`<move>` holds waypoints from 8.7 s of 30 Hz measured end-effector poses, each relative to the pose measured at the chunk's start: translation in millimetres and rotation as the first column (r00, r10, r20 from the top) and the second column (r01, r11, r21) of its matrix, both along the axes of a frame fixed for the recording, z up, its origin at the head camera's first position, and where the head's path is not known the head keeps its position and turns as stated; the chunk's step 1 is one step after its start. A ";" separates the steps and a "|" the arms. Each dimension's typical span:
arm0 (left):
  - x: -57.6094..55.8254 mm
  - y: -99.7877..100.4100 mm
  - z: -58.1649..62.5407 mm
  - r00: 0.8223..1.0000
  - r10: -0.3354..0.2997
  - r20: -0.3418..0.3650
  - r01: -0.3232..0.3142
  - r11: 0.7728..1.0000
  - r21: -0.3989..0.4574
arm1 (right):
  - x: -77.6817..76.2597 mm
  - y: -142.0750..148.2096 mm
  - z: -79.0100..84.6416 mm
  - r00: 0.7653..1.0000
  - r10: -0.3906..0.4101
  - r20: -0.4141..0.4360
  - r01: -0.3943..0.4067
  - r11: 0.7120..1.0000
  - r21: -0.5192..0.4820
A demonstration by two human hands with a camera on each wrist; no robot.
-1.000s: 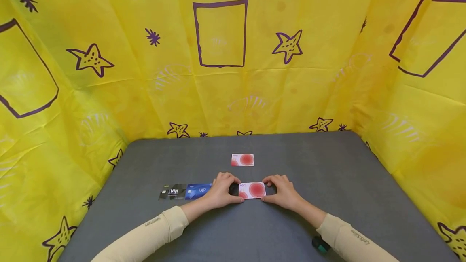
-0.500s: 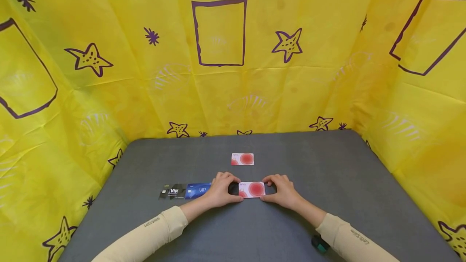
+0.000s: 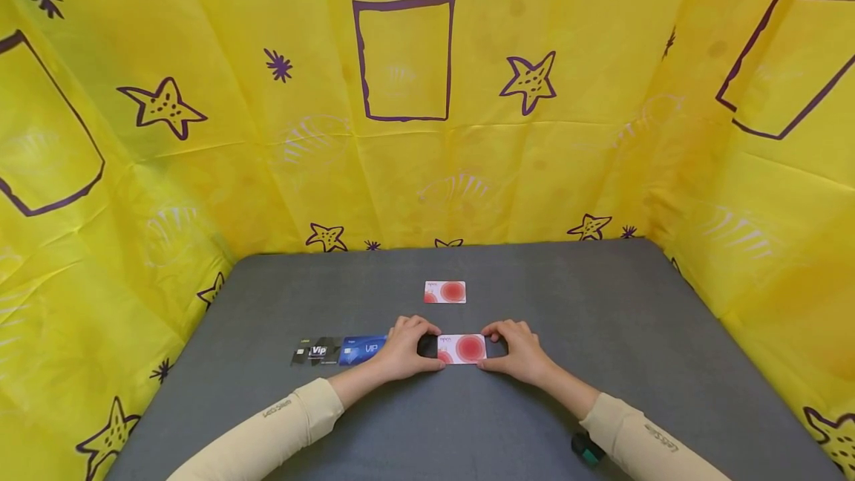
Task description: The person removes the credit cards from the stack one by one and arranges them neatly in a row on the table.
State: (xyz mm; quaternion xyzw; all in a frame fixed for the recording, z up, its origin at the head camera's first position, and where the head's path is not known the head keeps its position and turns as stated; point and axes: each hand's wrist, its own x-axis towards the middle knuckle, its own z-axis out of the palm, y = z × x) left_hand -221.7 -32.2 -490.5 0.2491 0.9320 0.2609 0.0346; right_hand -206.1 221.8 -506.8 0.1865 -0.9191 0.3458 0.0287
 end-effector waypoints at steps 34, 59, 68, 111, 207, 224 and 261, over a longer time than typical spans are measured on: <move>-3.3 -0.5 0.6 1.000 -0.031 0.004 0.031 0.999 -0.036 | -0.4 -5.1 1.5 0.999 -0.034 0.005 0.034 0.999 -0.023; -12.4 -9.2 0.6 0.996 -0.087 -0.012 0.088 0.982 0.170 | -4.8 -17.0 2.9 0.999 -0.013 -0.029 0.010 0.992 -0.124; -19.7 -13.0 8.7 0.991 -0.123 0.053 0.104 0.955 0.277 | -12.7 -22.8 10.0 0.999 -0.022 0.048 0.031 0.980 -0.197; -97.0 -4.4 -3.3 0.979 0.194 0.070 -0.206 0.934 0.293 | -96.9 -33.0 -0.3 0.990 -0.135 0.026 0.137 0.989 -0.051; -71.1 -11.0 -5.7 0.993 0.110 0.047 -0.119 0.956 0.270 | -71.5 -35.8 4.5 1.000 -0.012 -0.019 0.010 0.991 -0.133; -39.8 -15.1 1.3 0.993 0.049 0.104 -0.079 0.950 0.303 | -42.8 -29.9 6.7 0.999 -0.016 0.034 0.020 0.990 -0.139; 5.7 7.1 9.2 0.998 0.025 0.051 -0.036 0.975 0.219 | 3.0 6.6 4.1 1.000 0.020 -0.009 -0.021 0.996 -0.085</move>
